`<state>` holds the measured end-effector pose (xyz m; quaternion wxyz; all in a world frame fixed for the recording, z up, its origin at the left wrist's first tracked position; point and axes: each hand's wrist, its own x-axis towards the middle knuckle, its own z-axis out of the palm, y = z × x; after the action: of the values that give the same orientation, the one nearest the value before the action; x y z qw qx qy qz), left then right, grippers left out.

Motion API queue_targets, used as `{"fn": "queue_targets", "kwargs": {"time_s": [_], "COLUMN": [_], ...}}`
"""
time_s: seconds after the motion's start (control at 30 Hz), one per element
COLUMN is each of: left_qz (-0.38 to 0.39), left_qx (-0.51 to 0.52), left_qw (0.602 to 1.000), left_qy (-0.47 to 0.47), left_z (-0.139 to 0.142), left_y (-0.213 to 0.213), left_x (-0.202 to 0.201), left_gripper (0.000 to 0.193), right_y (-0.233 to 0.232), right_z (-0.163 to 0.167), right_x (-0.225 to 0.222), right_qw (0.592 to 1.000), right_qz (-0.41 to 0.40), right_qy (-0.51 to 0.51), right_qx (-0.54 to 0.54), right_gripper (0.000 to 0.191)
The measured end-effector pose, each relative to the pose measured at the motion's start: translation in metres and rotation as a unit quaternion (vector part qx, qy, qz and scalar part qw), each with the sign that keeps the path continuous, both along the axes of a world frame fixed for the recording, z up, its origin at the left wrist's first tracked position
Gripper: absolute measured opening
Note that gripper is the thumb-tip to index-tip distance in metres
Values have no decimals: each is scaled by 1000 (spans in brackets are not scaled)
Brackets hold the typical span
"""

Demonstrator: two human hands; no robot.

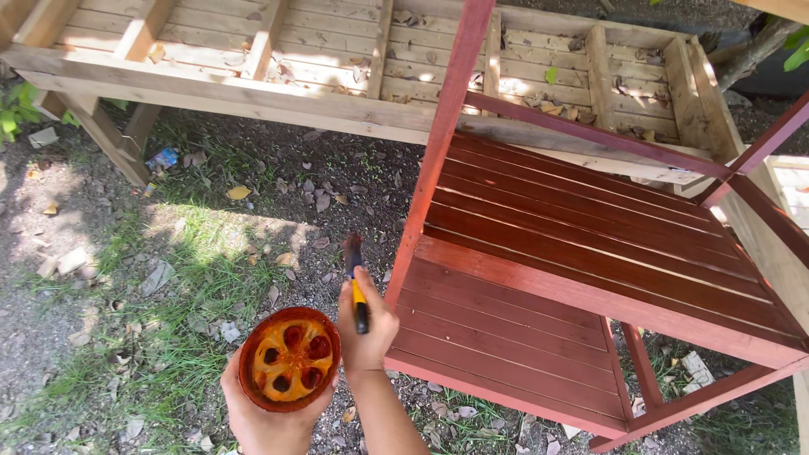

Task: The person paints a red wooden slatted shelf unit outdoors, holding a bowl of red paint in one hand and brushing paint onto the shelf slats, rails and legs with a paintbrush in the other hand, working across different shelves and sides of the unit.

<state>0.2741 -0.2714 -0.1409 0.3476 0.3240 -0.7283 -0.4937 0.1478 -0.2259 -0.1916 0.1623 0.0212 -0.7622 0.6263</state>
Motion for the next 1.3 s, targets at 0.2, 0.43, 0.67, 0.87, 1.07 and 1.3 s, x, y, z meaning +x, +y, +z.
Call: {"fn": "queue_targets", "kwargs": {"time_s": [0.2,0.43,0.67,0.87,1.07,1.3], "left_qz": [9,-37,-87,-130,-175,-246], "left_qx": [-35,-30,-66,-21,-50,-141], "left_qw": [998,997,992,985,975,951], "left_qy": [-42,-61,-66,-113,-125,-123], "left_z": [63,151,179,191,178,165], "left_y": [-12,-16,-24,-67,-145,-237], "left_x": [4,-5,-25,-61,-133,-228], "left_gripper": [107,107,103,100,104,110], "right_y": [50,82,67,33,-25,-133], "right_z": [58,210,283,295,271,268], "right_x": [13,15,-3,-35,-91,-147], "right_qw": [988,971,979,973,973,987], "right_qz": [42,30,78,127,175,126], "right_qy": [-99,-190,-115,-119,-105,-68], "right_qx": [-115,-138,-146,-148,-105,70], "right_gripper": [28,31,26,15,12,17]}}
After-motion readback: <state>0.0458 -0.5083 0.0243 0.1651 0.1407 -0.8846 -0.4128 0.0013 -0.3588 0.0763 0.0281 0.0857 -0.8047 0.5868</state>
